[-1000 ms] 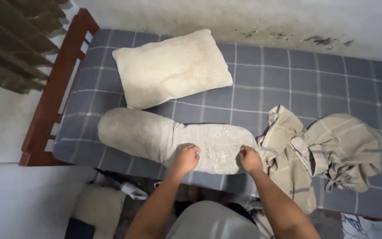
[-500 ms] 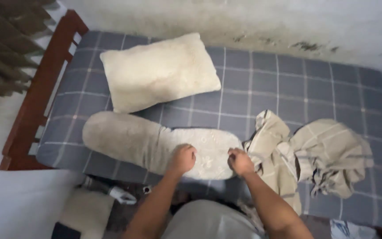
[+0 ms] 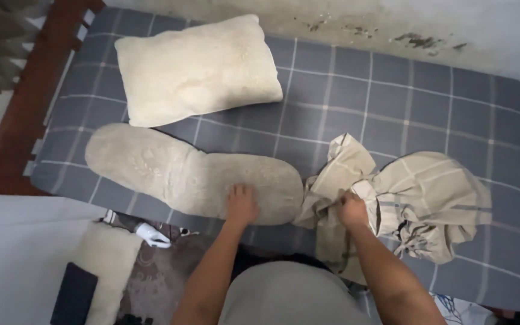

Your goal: Making a bed by vacuuming the mattress and putting covers on pillows.

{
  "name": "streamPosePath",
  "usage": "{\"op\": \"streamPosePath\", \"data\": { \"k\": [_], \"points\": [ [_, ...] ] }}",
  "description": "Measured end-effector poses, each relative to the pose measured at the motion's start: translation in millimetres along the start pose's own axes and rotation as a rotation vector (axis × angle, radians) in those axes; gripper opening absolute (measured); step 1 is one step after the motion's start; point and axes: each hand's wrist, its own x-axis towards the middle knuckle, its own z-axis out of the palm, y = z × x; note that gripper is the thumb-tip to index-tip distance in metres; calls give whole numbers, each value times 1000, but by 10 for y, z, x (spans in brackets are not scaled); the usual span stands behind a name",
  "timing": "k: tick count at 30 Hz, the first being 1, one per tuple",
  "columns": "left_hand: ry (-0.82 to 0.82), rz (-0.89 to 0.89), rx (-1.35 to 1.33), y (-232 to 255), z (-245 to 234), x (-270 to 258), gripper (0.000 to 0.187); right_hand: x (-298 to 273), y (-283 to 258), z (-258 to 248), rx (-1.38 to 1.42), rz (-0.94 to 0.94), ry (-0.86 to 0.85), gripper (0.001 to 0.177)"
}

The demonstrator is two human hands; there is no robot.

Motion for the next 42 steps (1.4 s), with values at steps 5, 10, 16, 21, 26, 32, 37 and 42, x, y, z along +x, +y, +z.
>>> {"op": "streamPosePath", "data": {
  "k": [5,10,16,21,26,32,37,42],
  "points": [
    [-13,-67,47,88,6,-93,69,-232,186,-123,-176,220,28,42],
    [11,-55,29,73,51,-125,66,-213,412,1,-146,316,-92,48],
    [-7,-67,12,-44,132,-119,67,-140,370,8,-147,405,-242,59],
    [-36,-49,-14,-79,61,-103,73,7,805,379,-189,471,-242,72],
    [-71,-18,-1,-39,-151,-134,71,11,1500,804,-505,88,-200,48],
    [-70,70,17,-202,-29,-136,73,-147,780,257,-334,142,-320,36],
    [-34,120,23,-201,-30,-89,74,-25,1180,530,-310,32,-148,45],
    [-39,130,56,-276,98,-117,71,-213,901,380,-227,71,109,38]
  ]
}}
